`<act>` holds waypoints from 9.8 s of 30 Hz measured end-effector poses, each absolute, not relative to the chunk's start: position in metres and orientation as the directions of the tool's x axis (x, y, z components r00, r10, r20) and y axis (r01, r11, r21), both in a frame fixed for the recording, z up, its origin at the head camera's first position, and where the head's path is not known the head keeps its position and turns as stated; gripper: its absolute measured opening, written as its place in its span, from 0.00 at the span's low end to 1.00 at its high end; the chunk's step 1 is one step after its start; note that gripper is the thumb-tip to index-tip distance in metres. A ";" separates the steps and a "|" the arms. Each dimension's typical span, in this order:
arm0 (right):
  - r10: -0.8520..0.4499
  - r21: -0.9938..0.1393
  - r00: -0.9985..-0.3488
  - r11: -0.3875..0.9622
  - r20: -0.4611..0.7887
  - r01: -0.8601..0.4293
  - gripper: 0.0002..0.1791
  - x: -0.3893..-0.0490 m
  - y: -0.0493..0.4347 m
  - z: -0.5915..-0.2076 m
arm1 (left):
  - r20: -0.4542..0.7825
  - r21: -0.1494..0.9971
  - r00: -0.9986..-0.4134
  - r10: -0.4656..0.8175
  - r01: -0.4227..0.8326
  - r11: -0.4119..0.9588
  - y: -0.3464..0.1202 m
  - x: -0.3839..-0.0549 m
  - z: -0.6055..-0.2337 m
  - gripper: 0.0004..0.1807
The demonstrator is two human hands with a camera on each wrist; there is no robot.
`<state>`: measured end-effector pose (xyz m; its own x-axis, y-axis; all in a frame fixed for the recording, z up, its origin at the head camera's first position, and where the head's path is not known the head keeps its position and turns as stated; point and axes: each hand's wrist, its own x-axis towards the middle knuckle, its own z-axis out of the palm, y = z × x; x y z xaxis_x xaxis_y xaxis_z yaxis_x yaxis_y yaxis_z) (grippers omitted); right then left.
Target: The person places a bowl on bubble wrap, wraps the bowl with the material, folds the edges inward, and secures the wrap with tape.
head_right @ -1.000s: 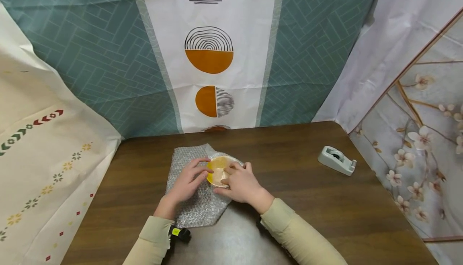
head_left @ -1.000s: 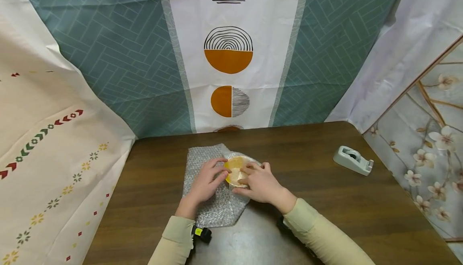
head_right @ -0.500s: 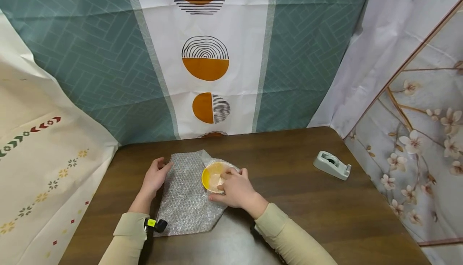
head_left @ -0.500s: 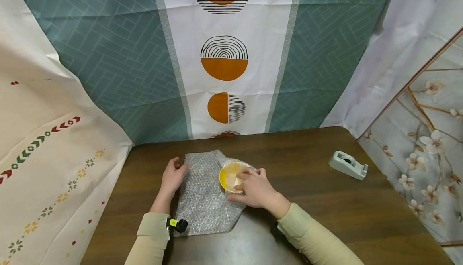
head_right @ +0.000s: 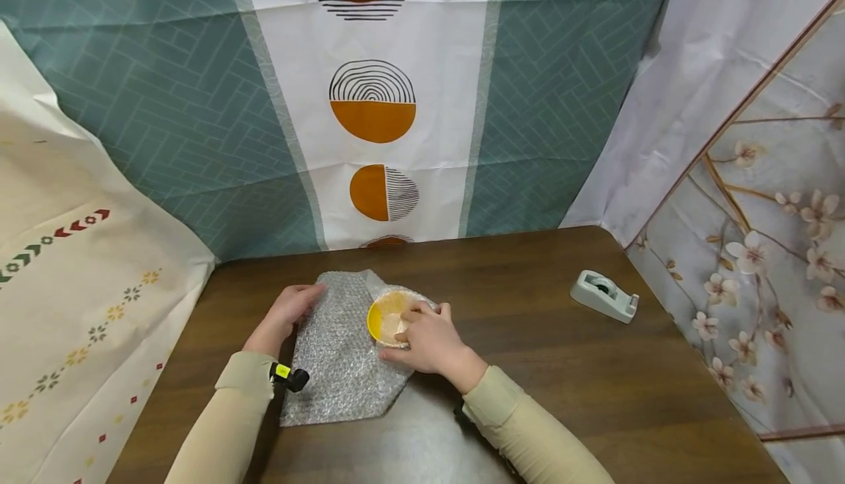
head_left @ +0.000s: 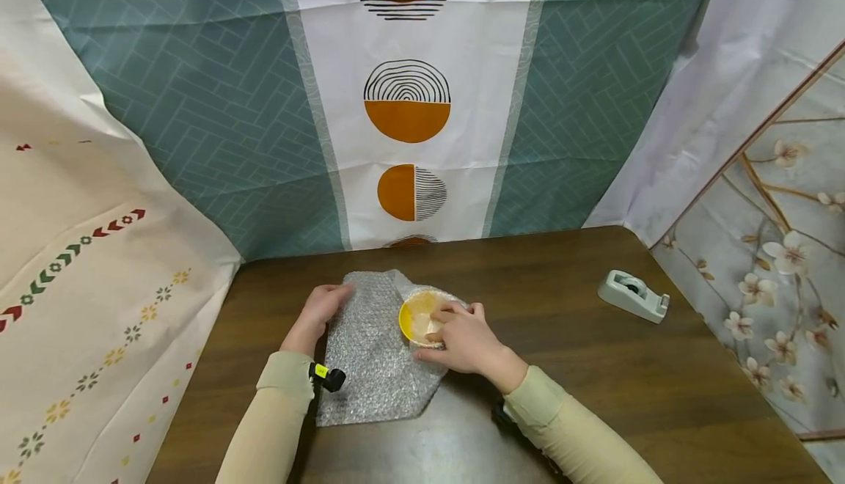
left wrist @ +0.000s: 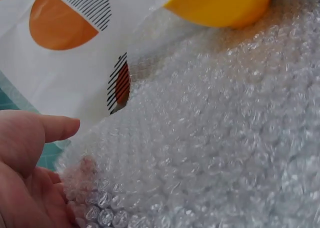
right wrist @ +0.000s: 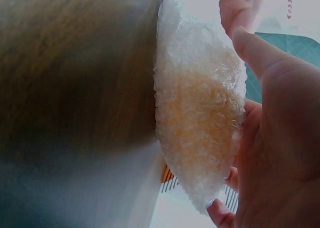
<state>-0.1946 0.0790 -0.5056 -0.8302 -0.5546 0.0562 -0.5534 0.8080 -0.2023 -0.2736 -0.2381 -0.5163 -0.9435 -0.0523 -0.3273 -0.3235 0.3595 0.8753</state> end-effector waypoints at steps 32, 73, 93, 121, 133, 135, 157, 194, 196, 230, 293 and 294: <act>-0.559 -0.180 -0.828 0.812 0.035 -0.555 0.29 -0.196 0.077 -0.504 | -0.177 0.975 -0.954 0.242 -0.135 0.178 -0.215 -0.284 -0.489 0.36; -0.617 -0.188 -0.781 0.760 0.094 -0.622 0.32 -0.192 0.085 -0.507 | 0.067 0.959 -0.845 0.530 0.202 0.200 -0.165 -0.235 -0.478 0.09; -0.421 -0.415 -0.780 0.674 0.463 -0.611 0.12 -0.188 0.125 -0.498 | 0.123 0.828 -0.769 0.628 0.428 0.362 -0.152 -0.230 -0.478 0.04; -0.280 -0.516 -0.809 0.653 0.516 -0.555 0.10 -0.192 0.136 -0.495 | 0.180 0.568 -0.722 0.668 0.631 0.528 -0.126 -0.210 -0.497 0.04; -0.284 -0.521 -0.823 0.661 0.492 -0.540 0.10 -0.191 0.135 -0.495 | 0.170 0.558 -0.736 0.655 0.620 0.551 -0.126 -0.205 -0.499 0.08; -0.286 -0.521 -0.824 0.662 0.489 -0.539 0.10 -0.191 0.134 -0.494 | 0.164 0.557 -0.737 0.656 0.618 0.555 -0.126 -0.205 -0.500 0.09; -0.521 -0.426 -0.765 0.636 0.378 -0.643 0.16 -0.190 0.128 -0.498 | 0.095 0.519 -0.721 0.687 0.625 0.584 -0.128 -0.202 -0.495 0.15; -0.558 -0.317 -0.783 0.716 0.274 -0.622 0.13 -0.180 0.110 -0.517 | 0.152 0.677 -0.918 0.367 0.367 0.637 -0.184 -0.177 -0.503 0.19; -0.549 -0.325 -0.788 0.718 0.278 -0.615 0.14 -0.179 0.111 -0.516 | 0.106 0.703 -0.951 0.291 0.279 0.654 -0.195 -0.171 -0.507 0.23; -0.520 -0.322 -0.810 0.744 0.272 -0.586 0.13 -0.175 0.098 -0.519 | -0.259 0.799 -0.956 0.141 -0.130 0.587 -0.248 -0.115 -0.520 0.30; -0.519 -0.327 -0.819 0.752 0.244 -0.573 0.12 -0.171 0.092 -0.515 | 0.457 0.856 -0.789 0.410 0.515 0.036 -0.204 -0.166 -0.485 0.23; -0.519 -0.326 -0.820 0.752 0.243 -0.572 0.12 -0.170 0.092 -0.515 | 0.461 0.855 -0.793 0.398 0.518 0.043 -0.201 -0.167 -0.486 0.22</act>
<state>-0.1705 0.0920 -0.5152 -0.8198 -0.5187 0.2426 -0.5725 0.7524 -0.3260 -0.1669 -0.2014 -0.4856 -0.7934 0.3978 0.4606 0.5176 0.0429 0.8545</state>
